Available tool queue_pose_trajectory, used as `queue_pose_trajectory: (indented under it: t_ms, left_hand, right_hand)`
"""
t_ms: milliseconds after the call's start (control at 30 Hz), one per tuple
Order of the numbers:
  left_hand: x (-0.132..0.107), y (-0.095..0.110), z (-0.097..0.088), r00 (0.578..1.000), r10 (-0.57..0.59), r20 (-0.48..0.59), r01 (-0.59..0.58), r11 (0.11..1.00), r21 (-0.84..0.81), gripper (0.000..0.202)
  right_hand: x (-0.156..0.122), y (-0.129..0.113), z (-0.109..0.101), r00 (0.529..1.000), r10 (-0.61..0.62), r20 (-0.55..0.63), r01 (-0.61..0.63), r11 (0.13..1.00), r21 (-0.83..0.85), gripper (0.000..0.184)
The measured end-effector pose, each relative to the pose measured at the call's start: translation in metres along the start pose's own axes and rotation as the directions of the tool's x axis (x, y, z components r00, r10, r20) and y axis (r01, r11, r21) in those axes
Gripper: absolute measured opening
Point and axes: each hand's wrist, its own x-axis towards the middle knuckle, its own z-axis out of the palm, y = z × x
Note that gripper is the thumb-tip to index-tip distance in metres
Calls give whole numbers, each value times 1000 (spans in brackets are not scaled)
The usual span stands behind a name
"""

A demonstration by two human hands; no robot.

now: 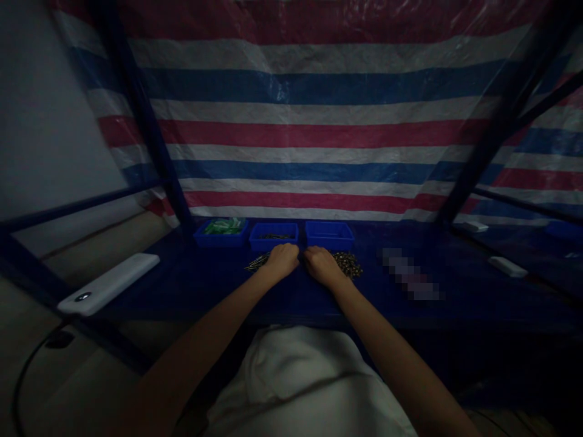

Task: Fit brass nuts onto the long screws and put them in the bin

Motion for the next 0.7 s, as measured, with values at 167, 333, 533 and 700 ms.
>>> queue_pose_trajectory:
  t_ms: [167, 333, 533, 700]
  left_hand:
    - [-3, -16, -23, 988, -113, -106, 73, 944, -322, 9]
    - [-24, -36, -23, 991, -122, 57, 127, 712, -690, 9]
    - [-35, -44, -2, 997, -24, 76, 70, 713, -697, 13]
    - [-40, -43, -23, 998, 56, 11, -48, 934, -355, 12]
  right_hand:
    - [0, 0, -1, 1000, -4, -6, 4, 1000, 18, 22]
    - [-1, 0, -3, 1000, -9, -26, 10, 1000, 29, 21]
    - [-1, 0, -3, 999, -9, -38, 10, 1000, 26, 21]
    - [-2, 0, -2, 999, -5, -47, 8, 999, 51, 21]
